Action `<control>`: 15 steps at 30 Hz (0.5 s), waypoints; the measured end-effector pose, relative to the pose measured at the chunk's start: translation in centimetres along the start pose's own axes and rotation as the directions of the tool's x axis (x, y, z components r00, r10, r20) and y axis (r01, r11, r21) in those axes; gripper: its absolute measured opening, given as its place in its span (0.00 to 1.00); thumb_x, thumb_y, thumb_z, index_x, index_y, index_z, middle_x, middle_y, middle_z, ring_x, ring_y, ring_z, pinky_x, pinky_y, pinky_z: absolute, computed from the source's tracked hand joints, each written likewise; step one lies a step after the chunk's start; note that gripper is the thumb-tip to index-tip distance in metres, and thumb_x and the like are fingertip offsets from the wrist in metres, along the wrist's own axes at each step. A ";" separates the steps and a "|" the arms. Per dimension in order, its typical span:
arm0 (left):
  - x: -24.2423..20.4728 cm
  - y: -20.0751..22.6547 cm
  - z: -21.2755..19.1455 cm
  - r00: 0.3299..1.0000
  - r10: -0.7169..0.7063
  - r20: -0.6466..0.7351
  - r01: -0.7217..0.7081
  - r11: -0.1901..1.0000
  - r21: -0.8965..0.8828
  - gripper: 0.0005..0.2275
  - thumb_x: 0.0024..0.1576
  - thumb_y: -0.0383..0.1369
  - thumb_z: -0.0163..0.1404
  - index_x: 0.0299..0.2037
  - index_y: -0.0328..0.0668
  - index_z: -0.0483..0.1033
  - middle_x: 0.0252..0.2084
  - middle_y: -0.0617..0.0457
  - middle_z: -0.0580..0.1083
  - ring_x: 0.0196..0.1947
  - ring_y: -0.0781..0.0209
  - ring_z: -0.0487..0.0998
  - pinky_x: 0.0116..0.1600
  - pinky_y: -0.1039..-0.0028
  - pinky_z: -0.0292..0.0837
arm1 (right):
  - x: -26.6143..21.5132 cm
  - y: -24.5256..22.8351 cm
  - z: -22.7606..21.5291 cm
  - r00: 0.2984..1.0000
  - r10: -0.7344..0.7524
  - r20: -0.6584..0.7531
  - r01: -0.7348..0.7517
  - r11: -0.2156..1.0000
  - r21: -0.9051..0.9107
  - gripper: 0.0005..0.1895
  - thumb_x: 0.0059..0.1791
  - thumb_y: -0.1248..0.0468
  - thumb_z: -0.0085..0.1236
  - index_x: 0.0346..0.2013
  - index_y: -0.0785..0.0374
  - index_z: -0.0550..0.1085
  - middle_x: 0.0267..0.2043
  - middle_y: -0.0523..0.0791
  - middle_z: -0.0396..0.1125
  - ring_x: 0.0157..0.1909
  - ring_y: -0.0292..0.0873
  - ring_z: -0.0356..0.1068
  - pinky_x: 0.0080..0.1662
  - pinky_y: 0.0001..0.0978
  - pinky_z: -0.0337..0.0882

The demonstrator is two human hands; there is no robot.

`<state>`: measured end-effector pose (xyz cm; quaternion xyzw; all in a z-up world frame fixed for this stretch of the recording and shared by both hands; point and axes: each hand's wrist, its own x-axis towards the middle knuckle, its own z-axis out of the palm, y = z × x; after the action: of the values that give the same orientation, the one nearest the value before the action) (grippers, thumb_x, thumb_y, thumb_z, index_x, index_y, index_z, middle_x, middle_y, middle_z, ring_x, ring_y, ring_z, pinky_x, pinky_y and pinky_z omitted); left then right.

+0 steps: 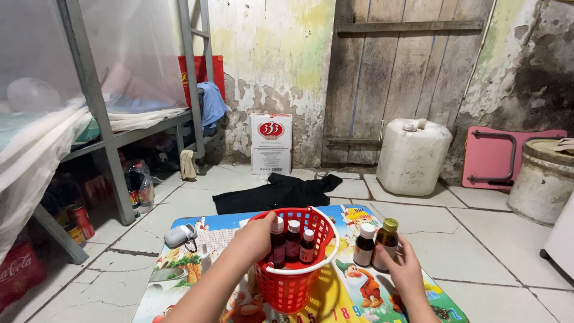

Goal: Sorting small brown bottles into a red plastic basket on a low table while sitting on the floor.

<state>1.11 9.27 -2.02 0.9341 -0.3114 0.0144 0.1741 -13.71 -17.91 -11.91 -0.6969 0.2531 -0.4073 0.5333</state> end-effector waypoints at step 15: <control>-3.4 17.3 -0.1 0.730 0.405 -0.550 -0.590 0.780 -0.208 0.22 0.35 0.22 0.54 0.43 0.36 0.67 0.34 0.42 0.72 0.30 0.44 0.74 0.36 0.61 0.71 | -0.2 0.1 -0.7 0.984 0.177 0.028 -0.179 0.954 0.241 0.28 0.47 0.51 0.40 0.56 0.66 0.66 0.59 0.49 0.62 0.61 0.45 0.59 0.60 0.35 0.56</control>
<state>-11.73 -1.61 3.09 0.7295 -0.4987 0.2317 0.4067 -14.39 -18.21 -11.95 -0.6021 0.2612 -0.3833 0.6499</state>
